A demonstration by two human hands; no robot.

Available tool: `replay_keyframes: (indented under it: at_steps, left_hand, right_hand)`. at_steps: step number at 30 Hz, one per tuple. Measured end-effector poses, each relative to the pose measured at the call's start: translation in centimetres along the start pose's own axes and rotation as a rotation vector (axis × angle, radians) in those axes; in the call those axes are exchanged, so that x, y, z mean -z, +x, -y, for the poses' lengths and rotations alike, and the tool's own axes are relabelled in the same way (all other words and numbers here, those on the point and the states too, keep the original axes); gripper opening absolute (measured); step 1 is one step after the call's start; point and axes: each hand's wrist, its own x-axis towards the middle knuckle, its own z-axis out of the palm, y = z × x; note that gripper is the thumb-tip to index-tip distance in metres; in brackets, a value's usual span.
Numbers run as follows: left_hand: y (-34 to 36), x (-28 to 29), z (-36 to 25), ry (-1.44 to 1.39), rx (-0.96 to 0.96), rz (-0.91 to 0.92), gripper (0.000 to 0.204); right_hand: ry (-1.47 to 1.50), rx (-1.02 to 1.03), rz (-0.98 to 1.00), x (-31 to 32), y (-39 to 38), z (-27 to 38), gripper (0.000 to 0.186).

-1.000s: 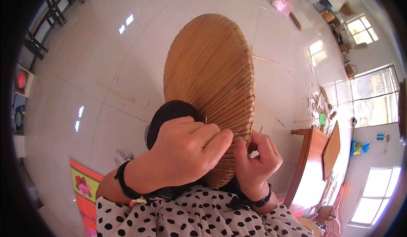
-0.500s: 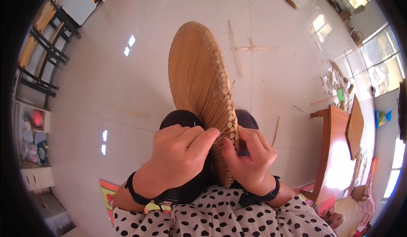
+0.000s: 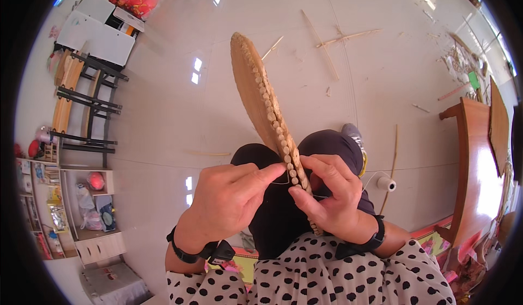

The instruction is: The person sits on the floor and sews the edge of a woven mat using a needle and thread. They repeatedly insert the needle through the mat's edge, pull the thread through, and tighten the stitches to secure the perimeter.

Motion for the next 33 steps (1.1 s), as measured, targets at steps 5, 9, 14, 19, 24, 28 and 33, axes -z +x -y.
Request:
replay_keyframes:
  at_steps: [5,9,14,19,24,28,33]
  left_hand:
    - [0.3,0.0,-0.3,-0.03,0.027,0.025,0.034]
    - [0.5,0.3,-0.8,0.07,0.022,0.02,0.031]
    - [0.9,-0.2,-1.1,0.06,0.097,-0.026,0.02]
    - [1.2,-1.0,-1.5,0.056,0.157,-0.04,0.016]
    - [0.9,-0.7,-1.9,0.028,0.225,-0.047,0.016]
    - [0.5,-0.8,-1.7,0.025,0.218,-0.061,0.015]
    - [0.7,-0.3,-1.8,0.018,0.246,-0.03,0.011]
  right_hand:
    - [0.053,-0.064,-0.008,0.1,-0.4,0.0,0.046]
    - [0.07,-0.042,-0.066,-0.5,-0.6,-0.1,0.045]
    - [0.116,-0.036,-0.135,-0.7,-1.1,-0.3,0.044]
    - [0.131,0.002,-0.162,-0.4,-1.2,-0.8,0.041]
    - [0.119,0.052,-0.18,-0.8,-1.0,-0.5,0.04]
    - [0.112,0.085,-0.192,-1.0,-0.8,-0.4,0.04]
    - [0.14,0.038,-0.173,-0.9,-0.8,-0.1,0.04]
